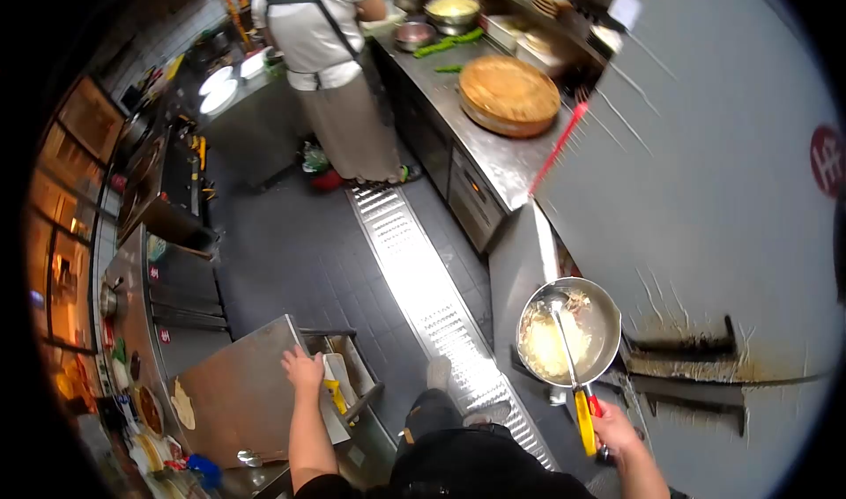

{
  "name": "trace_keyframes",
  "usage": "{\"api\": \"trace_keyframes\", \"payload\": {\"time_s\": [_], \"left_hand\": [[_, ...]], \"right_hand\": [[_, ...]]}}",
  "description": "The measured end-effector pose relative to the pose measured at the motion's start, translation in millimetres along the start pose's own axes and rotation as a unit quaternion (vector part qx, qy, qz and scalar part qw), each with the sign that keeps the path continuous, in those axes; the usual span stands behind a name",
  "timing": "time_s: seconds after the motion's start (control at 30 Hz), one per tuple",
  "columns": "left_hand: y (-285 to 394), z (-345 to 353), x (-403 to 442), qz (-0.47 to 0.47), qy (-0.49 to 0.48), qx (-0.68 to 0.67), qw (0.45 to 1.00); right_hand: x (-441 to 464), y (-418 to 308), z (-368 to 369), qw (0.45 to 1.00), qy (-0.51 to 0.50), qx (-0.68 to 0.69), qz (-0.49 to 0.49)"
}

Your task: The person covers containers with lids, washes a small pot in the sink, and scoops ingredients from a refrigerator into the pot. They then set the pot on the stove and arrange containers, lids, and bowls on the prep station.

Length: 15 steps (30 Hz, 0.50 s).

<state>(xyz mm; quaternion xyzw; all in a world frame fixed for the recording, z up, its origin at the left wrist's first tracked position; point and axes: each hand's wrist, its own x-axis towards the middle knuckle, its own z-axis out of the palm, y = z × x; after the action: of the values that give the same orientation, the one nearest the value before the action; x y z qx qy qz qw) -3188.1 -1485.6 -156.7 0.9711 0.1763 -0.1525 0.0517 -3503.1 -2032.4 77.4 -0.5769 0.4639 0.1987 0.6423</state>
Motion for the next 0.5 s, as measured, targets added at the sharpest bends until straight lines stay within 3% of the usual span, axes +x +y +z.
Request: {"api": "trace_keyframes", "payload": {"time_s": [0.07,0.17,0.5], "left_hand": [[-39.3,-10.0,19.8,-0.106,-0.07,-0.026,0.992],[-73.0,-12.7,25.4,-0.161,-0.13,-0.079,0.975],[-71.4,-19.6,10.9,-0.139,-0.121,-0.094,0.978]], "right_hand": [[19.5,-14.5,20.2,1.0,0.001,-0.012,-0.026],[30.8,-62.2,66.0,0.998,-0.016,-0.029,-0.055],[131.6,-227.7,207.9,0.97,-0.134,-0.17,-0.111]]}}
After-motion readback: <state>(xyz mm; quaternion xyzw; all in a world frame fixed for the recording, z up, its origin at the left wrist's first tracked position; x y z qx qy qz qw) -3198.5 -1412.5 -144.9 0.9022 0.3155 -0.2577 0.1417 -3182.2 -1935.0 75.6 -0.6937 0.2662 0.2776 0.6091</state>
